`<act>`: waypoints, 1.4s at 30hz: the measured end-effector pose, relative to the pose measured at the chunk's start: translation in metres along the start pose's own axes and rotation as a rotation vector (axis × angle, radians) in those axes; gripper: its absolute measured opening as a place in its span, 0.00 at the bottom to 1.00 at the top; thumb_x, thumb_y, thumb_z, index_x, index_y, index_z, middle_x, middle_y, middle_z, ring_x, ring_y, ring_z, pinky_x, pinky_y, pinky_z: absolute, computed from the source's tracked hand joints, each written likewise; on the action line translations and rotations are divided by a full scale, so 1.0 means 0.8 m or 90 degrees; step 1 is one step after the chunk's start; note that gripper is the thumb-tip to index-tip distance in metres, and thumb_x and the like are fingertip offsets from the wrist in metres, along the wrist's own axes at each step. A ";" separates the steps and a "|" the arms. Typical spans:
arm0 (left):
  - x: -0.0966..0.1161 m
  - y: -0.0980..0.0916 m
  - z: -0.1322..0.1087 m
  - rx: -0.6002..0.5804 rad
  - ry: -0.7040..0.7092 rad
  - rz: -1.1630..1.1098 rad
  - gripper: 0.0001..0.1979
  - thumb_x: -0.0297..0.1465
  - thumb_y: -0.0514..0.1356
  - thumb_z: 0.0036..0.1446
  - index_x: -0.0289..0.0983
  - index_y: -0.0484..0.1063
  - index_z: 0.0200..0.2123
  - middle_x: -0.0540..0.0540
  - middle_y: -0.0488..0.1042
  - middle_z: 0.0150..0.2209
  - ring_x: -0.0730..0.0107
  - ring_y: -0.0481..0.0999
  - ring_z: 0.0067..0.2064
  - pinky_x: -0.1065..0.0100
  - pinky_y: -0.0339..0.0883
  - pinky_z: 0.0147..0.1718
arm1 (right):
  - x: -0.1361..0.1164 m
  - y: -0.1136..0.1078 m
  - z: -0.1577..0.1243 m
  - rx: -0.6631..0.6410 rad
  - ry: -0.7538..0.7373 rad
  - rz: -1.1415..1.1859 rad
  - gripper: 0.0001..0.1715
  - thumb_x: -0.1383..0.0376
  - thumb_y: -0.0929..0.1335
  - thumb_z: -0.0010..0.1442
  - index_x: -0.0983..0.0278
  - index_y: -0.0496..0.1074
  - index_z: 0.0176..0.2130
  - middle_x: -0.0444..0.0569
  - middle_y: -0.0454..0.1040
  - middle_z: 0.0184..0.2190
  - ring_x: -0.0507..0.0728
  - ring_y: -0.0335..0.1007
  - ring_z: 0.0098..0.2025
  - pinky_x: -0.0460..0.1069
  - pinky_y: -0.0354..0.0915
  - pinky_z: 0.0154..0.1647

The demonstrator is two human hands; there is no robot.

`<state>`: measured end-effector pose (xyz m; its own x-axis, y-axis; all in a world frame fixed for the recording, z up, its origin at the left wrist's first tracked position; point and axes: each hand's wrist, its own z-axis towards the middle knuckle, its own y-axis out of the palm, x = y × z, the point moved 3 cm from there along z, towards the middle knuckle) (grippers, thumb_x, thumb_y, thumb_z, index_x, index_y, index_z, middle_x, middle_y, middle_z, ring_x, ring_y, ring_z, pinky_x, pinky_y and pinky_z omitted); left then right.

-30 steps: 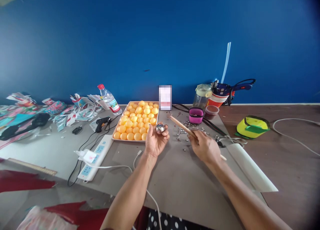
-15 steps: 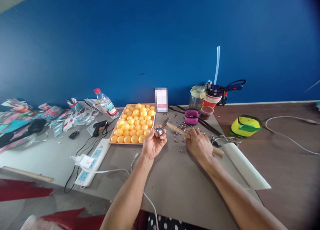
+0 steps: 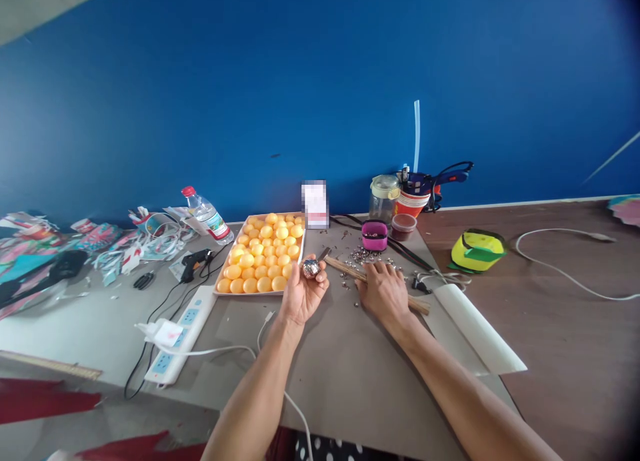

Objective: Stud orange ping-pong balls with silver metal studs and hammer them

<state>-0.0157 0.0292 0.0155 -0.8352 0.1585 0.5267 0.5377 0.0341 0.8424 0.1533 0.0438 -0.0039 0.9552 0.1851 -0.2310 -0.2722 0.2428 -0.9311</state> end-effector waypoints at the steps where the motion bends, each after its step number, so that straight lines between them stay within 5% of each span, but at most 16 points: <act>1: 0.000 0.000 0.000 0.001 0.003 -0.004 0.17 0.42 0.53 0.57 0.34 0.71 0.38 0.41 0.70 0.35 0.77 0.66 0.28 0.72 0.63 0.28 | 0.000 -0.002 -0.001 0.016 0.001 0.000 0.14 0.62 0.63 0.56 0.64 0.67 0.43 0.56 0.69 0.40 0.63 0.62 0.44 0.54 0.53 0.42; 7: 0.005 -0.002 0.001 -0.017 0.010 -0.010 0.18 0.38 0.54 0.56 0.35 0.69 0.46 0.37 0.71 0.42 0.67 0.72 0.37 0.65 0.66 0.37 | -0.008 -0.013 -0.008 0.125 -0.057 0.060 0.17 0.64 0.61 0.58 0.63 0.65 0.48 0.54 0.67 0.46 0.62 0.59 0.47 0.55 0.50 0.48; 12: 0.002 -0.007 0.004 -0.005 0.037 0.032 0.20 0.27 0.60 0.51 0.36 0.66 0.49 0.39 0.72 0.43 0.64 0.73 0.43 0.64 0.66 0.41 | -0.021 -0.011 -0.018 0.117 -0.131 0.105 0.16 0.65 0.60 0.59 0.64 0.66 0.47 0.53 0.67 0.44 0.60 0.59 0.46 0.55 0.50 0.50; 19: 0.001 -0.011 0.004 -0.026 0.039 0.069 0.18 0.40 0.59 0.53 0.34 0.69 0.43 0.44 0.72 0.33 0.79 0.67 0.24 0.73 0.63 0.26 | -0.024 -0.004 -0.020 0.137 -0.157 0.143 0.15 0.67 0.61 0.58 0.64 0.67 0.46 0.52 0.68 0.43 0.58 0.60 0.44 0.56 0.48 0.50; 26: 0.009 0.002 -0.001 -0.023 0.113 0.116 0.17 0.26 0.65 0.45 0.38 0.69 0.41 0.45 0.74 0.40 0.65 0.74 0.43 0.61 0.63 0.47 | -0.028 -0.003 -0.022 0.179 -0.184 0.188 0.12 0.69 0.63 0.56 0.63 0.70 0.42 0.51 0.68 0.42 0.57 0.60 0.43 0.56 0.49 0.50; 33: 0.015 0.008 -0.004 -0.010 0.051 0.069 0.16 0.40 0.59 0.53 0.34 0.70 0.39 0.42 0.75 0.35 0.78 0.71 0.27 0.73 0.66 0.29 | -0.028 -0.005 -0.023 0.181 -0.179 0.215 0.10 0.69 0.63 0.57 0.63 0.69 0.40 0.51 0.69 0.41 0.57 0.61 0.43 0.55 0.47 0.50; 38: 0.031 0.016 -0.001 -0.004 0.091 0.107 0.14 0.26 0.61 0.50 0.36 0.70 0.42 0.42 0.74 0.40 0.68 0.74 0.43 0.63 0.64 0.48 | -0.028 -0.008 -0.024 0.179 -0.180 0.234 0.09 0.69 0.62 0.58 0.63 0.70 0.39 0.50 0.69 0.40 0.57 0.61 0.42 0.56 0.47 0.50; 42: 0.058 0.019 0.011 0.022 0.097 0.154 0.14 0.19 0.59 0.46 0.35 0.71 0.39 0.43 0.74 0.38 0.65 0.74 0.44 0.57 0.63 0.51 | -0.025 -0.006 -0.023 0.187 -0.179 0.249 0.09 0.69 0.63 0.57 0.62 0.71 0.38 0.50 0.69 0.40 0.57 0.61 0.42 0.56 0.48 0.50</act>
<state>-0.0453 0.0461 0.0522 -0.6886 0.0155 0.7249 0.7247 0.0477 0.6874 0.1380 0.0212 -0.0001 0.7202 0.5515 -0.4208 -0.6586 0.3530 -0.6645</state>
